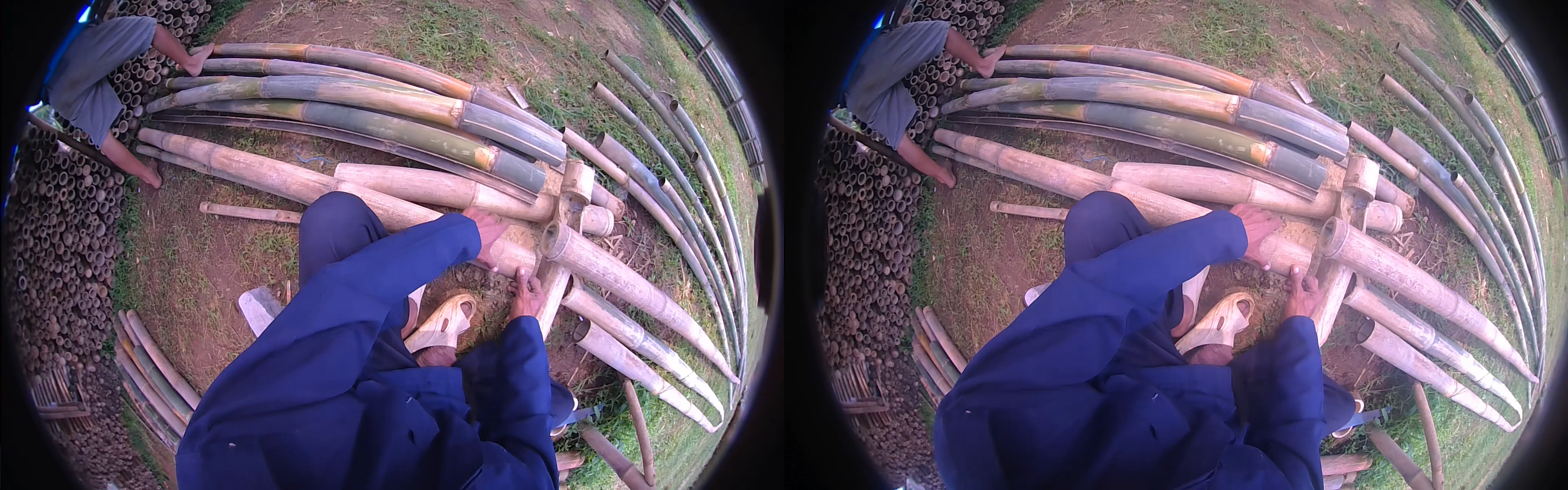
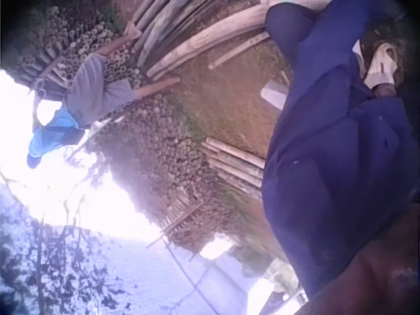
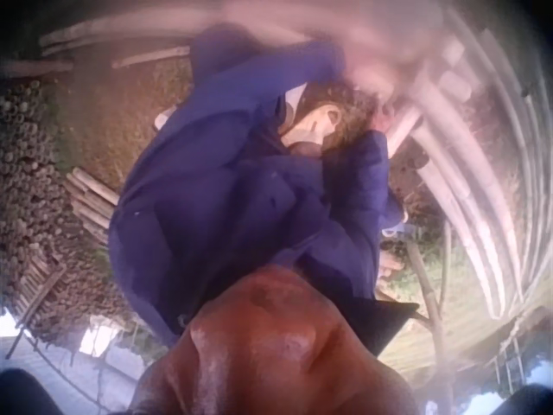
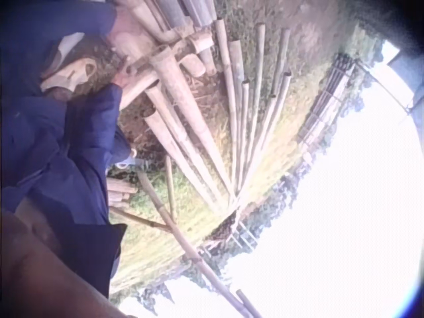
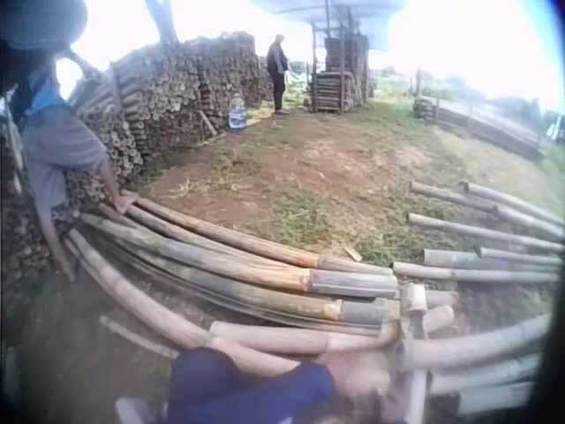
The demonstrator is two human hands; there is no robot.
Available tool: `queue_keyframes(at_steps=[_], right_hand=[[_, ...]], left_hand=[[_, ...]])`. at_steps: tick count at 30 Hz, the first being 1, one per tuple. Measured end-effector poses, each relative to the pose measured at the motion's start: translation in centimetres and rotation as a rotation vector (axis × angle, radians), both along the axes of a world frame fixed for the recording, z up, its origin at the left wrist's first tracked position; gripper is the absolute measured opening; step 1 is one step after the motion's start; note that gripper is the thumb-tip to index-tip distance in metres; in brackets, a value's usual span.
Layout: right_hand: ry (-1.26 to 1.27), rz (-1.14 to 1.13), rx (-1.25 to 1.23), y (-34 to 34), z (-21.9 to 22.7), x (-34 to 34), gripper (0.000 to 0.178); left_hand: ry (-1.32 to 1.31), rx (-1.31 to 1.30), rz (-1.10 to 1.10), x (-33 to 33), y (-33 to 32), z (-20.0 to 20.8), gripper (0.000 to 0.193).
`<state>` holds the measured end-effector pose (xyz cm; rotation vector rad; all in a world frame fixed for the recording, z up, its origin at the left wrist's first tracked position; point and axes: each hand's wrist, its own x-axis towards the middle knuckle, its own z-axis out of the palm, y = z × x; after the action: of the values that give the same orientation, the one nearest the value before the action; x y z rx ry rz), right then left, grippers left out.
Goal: The person sits on the ground and uses a hand saw to cut bamboo poles into shorter sections. They position each pole on a makeshift support, saw through it, and then move the cut pieces aside.
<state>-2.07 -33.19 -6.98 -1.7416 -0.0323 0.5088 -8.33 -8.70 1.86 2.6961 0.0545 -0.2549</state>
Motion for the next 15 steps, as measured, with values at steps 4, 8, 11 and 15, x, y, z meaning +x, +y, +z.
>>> queue_keyframes(at_steps=[4,8,11,15], right_hand=[[0.097,0.0,-0.067,0.3,0.5,-1.4,0.045],[0.13,0.005,-0.142,0.9,2.6,-0.7,0.047],[0.134,-0.052,-0.176,0.8,2.3,-0.4,0.046],[0.028,-0.058,-0.112,2.0,2.6,-0.7,0.042]], left_hand=[[-0.03,-0.031,0.298,1.0,4.0,-1.9,0.057],[-0.119,0.083,0.396,2.0,6.8,-3.4,0.043],[-0.161,0.135,0.368,3.8,8.1,-4.7,0.044],[-0.257,0.197,0.352,5.0,8.7,-6.0,0.043]])
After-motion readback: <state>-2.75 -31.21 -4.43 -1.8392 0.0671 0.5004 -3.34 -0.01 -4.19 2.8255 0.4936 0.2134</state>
